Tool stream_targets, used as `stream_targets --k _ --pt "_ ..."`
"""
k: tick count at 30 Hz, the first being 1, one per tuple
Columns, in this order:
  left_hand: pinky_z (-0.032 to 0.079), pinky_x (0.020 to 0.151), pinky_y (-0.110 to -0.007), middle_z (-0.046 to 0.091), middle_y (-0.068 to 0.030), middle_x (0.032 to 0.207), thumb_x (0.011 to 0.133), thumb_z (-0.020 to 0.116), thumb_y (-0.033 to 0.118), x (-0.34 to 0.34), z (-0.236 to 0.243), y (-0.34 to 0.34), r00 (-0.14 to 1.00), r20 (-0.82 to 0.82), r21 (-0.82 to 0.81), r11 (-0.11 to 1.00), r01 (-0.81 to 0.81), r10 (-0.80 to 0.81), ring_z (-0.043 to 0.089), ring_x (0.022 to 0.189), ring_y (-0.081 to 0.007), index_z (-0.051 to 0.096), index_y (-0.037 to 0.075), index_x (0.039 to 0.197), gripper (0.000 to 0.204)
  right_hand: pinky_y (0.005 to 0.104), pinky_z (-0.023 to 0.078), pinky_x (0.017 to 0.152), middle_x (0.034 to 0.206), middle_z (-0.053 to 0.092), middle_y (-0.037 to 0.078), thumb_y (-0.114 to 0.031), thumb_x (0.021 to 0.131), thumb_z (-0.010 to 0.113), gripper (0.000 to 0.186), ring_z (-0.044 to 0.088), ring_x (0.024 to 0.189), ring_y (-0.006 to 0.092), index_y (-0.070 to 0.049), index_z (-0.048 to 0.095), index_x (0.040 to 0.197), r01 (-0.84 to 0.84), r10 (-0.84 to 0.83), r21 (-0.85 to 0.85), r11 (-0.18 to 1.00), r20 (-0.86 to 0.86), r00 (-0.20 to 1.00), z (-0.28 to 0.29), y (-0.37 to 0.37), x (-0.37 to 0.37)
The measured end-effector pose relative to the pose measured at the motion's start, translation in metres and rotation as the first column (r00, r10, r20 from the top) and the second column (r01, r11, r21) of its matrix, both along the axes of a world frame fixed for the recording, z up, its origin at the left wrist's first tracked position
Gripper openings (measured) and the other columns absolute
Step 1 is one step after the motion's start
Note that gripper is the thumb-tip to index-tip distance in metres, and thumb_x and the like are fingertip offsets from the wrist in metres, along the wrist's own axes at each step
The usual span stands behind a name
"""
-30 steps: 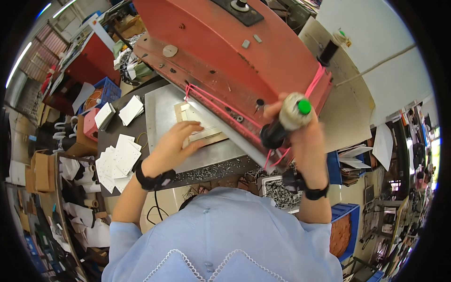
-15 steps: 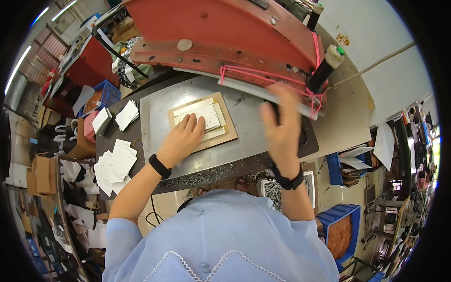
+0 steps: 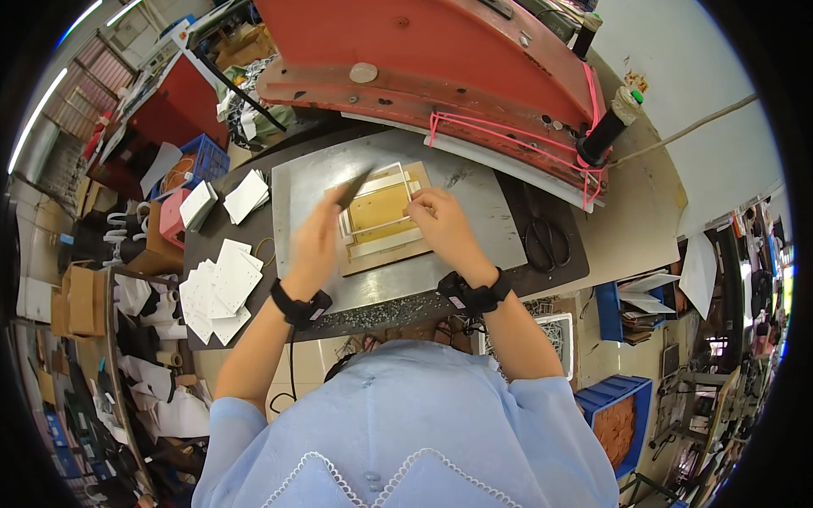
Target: The person is using an industrial clicker press or similar swing-arm cutting machine to apply pressure to leather or paper materials aligned in a wooden frame.
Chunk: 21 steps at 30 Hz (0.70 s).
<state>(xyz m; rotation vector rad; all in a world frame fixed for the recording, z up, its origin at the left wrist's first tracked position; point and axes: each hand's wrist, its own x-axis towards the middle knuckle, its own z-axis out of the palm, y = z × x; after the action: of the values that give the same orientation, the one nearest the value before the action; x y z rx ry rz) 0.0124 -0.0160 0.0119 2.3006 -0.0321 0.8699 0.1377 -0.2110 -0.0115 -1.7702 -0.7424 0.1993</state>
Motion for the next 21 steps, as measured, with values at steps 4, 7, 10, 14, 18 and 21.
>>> stream_targets --k 4,7,10,14,18,21 --pt "0.05 0.081 -0.031 0.068 -0.0195 0.113 0.102 0.05 0.014 -0.034 0.043 0.033 0.95 0.113 -0.161 0.949 -0.273 0.292 0.067 0.092 -0.0214 0.057 0.001 0.132 0.033 0.03 0.05 0.077 0.097 0.068 0.012 -0.021 0.094 0.061 0.026 0.065 0.086 0.0197 0.003 0.068 0.099 0.013 -0.014 -0.008 1.0 -0.147 0.989 0.007 -0.009 -0.011" --pt "0.049 0.088 -0.033 0.067 -0.0158 0.115 0.101 0.05 0.008 -0.072 0.052 0.065 0.914 0.04 0.073 0.911 -0.406 0.404 0.064 0.103 -0.0258 0.058 0.001 0.13 0.031 0.0247 0.052 0.072 0.092 0.072 0.011 -0.018 0.096 0.061 0.025 0.068 0.081 0.0148 0.005 0.068 0.104 0.042 -0.032 0.032 0.999 -0.261 0.965 0.03 -0.044 -0.017" --pt "0.048 0.094 -0.041 0.064 -0.0206 0.121 0.096 0.052 0.003 -0.12 0.038 0.117 0.86 -0.111 0.432 0.803 -0.409 0.498 0.062 0.111 -0.0356 0.061 0.001 0.124 0.03 0.0247 0.053 0.071 0.089 0.071 0.009 -0.011 0.094 0.063 0.024 0.069 0.079 0.0145 0.006 0.067 0.11 0.121 -0.13 -0.051 0.991 -0.274 0.953 0.064 -0.097 -0.03" --pt "0.046 0.098 -0.044 0.06 -0.0236 0.127 0.09 0.065 0.02 -0.157 0.004 0.157 0.786 -0.372 0.511 0.816 -0.27 0.493 0.056 0.119 -0.0391 0.063 0.002 0.118 0.034 0.0249 0.048 0.068 0.082 0.069 0.005 -0.012 0.091 0.064 0.023 0.062 0.074 0.0107 0.006 0.069 0.104 0.146 -0.226 -0.389 0.91 -0.168 0.96 0.073 -0.193 -0.041" --pt "0.046 0.099 -0.042 0.059 -0.023 0.129 0.089 0.068 0.024 -0.117 -0.001 0.176 0.839 -0.423 0.279 0.93 -0.239 0.343 0.055 0.121 -0.0387 0.063 0.002 0.119 0.037 0.0284 0.049 0.071 0.082 0.071 0.011 -0.016 0.089 0.063 0.025 0.063 0.075 0.0155 0.006 0.069 0.099 0.16 -0.27 -0.676 0.719 -0.06 0.961 0.065 -0.258 -0.048" --pt "0.047 0.093 -0.045 0.061 -0.0217 0.122 0.085 0.071 0.027 -0.075 -0.032 0.207 0.887 -0.266 0.359 0.893 -0.272 0.377 0.058 0.111 -0.0392 0.062 0.001 0.11 0.037 0.0298 0.05 0.075 0.091 0.071 0.013 -0.017 0.09 0.063 0.028 0.065 0.081 0.0175 0.004 0.066 0.109 0.328 -0.331 -0.637 0.698 0.12 0.936 0.055 -0.249 -0.053"
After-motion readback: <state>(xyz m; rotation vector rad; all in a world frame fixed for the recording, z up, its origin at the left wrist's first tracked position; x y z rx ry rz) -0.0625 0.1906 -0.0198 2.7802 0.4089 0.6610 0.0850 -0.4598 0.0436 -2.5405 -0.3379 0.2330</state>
